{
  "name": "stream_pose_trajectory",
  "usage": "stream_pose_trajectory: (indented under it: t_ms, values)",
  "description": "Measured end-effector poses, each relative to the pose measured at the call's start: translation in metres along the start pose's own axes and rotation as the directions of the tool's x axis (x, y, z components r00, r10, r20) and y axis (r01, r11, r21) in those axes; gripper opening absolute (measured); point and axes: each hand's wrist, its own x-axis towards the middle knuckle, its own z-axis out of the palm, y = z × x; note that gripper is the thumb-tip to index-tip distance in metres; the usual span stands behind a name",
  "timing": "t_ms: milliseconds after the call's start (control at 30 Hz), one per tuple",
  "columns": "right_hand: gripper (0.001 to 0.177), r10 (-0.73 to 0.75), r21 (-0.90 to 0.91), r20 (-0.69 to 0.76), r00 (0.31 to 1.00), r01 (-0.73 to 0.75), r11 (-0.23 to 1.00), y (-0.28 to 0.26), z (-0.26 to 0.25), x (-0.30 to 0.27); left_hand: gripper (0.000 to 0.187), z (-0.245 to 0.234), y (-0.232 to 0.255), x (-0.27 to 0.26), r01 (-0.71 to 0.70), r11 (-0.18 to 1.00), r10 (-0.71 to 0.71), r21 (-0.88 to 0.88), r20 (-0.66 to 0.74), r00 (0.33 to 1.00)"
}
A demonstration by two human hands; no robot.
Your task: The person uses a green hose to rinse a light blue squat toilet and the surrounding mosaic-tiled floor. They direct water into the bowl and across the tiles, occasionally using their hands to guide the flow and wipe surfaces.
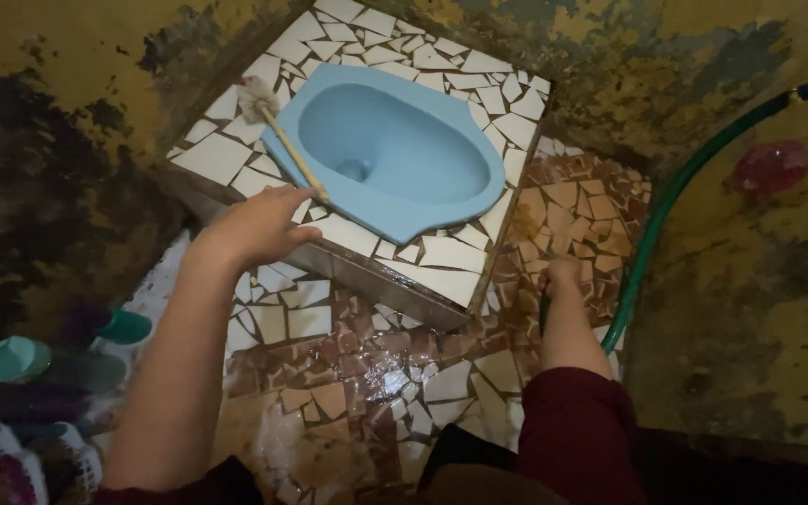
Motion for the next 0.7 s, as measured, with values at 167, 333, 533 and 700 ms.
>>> stream_pose_trajectory:
  t_ms: [167,333,533,700]
  values:
    - [0.027,-0.067,-0.095,-0.012,0.998,0.066,0.993,0.020,-0.016,0.038,0.069,0.013,0.005,0.015,-0.001,1.000,0.001,-0.015,0.004,1.000]
    - [0.025,-0.108,-0.056,0.008,0.994,0.108,0.993,-0.015,-0.037,-0.019,0.066,0.025,0.012,0.029,-0.029,0.999,0.029,0.015,0.033,0.999]
    - [0.035,-0.015,0.038,-0.085,0.996,0.018,0.999,0.008,-0.058,0.021,0.067,0.042,0.029,0.048,-0.047,0.998,0.045,0.032,0.078,0.996]
    - [0.041,0.032,0.081,-0.096,0.995,-0.025,0.996,-0.005,-0.070,-0.004,0.068,0.049,0.046,0.056,-0.073,0.996,0.068,0.044,0.112,0.991]
